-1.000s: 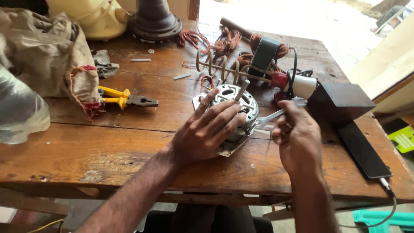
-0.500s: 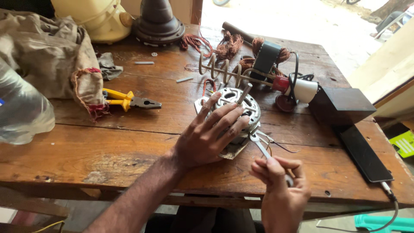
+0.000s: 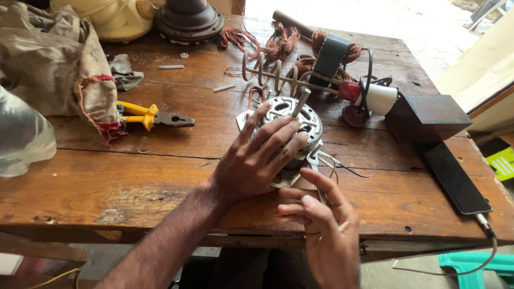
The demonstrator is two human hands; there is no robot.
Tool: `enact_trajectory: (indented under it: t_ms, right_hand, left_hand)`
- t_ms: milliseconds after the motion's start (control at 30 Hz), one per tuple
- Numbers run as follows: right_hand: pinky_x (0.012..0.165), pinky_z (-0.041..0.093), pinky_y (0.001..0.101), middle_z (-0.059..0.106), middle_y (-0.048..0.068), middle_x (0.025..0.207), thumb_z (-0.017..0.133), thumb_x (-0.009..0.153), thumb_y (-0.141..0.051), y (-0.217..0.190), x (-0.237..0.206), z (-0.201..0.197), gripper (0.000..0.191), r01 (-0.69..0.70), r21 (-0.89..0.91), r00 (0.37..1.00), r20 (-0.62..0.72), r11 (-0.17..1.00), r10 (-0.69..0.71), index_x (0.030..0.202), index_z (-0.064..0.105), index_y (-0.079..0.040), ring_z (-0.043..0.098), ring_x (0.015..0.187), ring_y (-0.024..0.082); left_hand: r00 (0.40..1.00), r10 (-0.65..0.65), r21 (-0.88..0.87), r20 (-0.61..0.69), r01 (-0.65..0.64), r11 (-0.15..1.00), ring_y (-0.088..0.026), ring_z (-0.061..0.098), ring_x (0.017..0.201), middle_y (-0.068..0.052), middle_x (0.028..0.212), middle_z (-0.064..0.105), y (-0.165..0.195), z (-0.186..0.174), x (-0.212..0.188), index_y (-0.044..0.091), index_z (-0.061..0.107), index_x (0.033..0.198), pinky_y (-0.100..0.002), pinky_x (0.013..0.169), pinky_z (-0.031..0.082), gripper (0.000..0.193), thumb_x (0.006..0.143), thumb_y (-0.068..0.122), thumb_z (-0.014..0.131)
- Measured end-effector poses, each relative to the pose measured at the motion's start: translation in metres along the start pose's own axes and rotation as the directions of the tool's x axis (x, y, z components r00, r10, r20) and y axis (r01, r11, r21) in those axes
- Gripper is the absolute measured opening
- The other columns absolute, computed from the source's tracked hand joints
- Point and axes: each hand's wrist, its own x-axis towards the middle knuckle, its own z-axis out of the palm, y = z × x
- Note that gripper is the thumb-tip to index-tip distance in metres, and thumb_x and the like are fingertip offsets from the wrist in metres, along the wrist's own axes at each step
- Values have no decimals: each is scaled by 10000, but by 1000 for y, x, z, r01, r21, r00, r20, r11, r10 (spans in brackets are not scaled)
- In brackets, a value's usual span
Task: The person uses a wrench to loosen and remove a bolt from a small motor or alternator on a wooden workbench. They then reinsert the bolt and tighten it back in place.
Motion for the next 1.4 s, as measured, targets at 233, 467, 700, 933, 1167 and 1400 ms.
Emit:
enact_trajectory:
  t_ms: [233,467,700,933,1167,1400]
  right_hand:
    - [530,576,277,736,251,837,656,1030,-129,-37,52,-58,314,89,3,984,154,996,-89,1231,614,109,723,643,197]
    - [610,484,224,638,55,845,675,1090,-167,-67,130,-66,197,42,-92,998,-40,995,-46,1145,632,17,588,661,91]
    - [805,570,233,579,38,969,536,1146,-335,-47,111,-50,298,562,-301,822,101,770,-560,990,570,-83,648,840,97]
    - [502,483,182,630,-1,754,727,984,-159,-16,72,-30,140,522,-726,795,225,448,-563,1022,692,-29,583,586,51]
    - [517,481,193,659,2,803,819,875,-109,-26,72,-24,148,566,-750,768,328,342,-551,914,700,-31,631,641,34]
    - [512,451,226,621,8,774,826,846,-91,-26,68,-14,137,538,-771,777,296,342,-555,891,706,-42,541,611,51]
  left_hand:
    - [1000,-19,-13,-12,19,1000,-280,596,1327,-145,1345,641,2,-3,3,34,626,1325,-585,1252,367,285,1072,165,626]
    - [1000,20,-22,-21,-20,1000,-281,601,1315,-144,1338,641,5,-6,9,29,630,1299,-588,1246,370,328,1018,177,712]
    - [1000,-7,-44,15,8,999,-296,601,1314,-167,1332,653,2,-2,7,16,629,1284,-595,1233,353,342,966,124,693]
    - [1000,-1,-10,12,1,1000,-267,587,1342,-146,1358,644,4,1,4,42,631,1332,-574,1258,341,317,1029,119,683]
    - [1000,10,-37,13,-10,999,-308,601,1302,-181,1324,656,4,-9,11,7,638,1296,-589,1212,354,359,961,136,657]
    - [999,55,50,1,-55,997,-278,614,1294,-157,1315,660,2,-10,9,32,654,1301,-576,1217,377,329,1013,190,673]
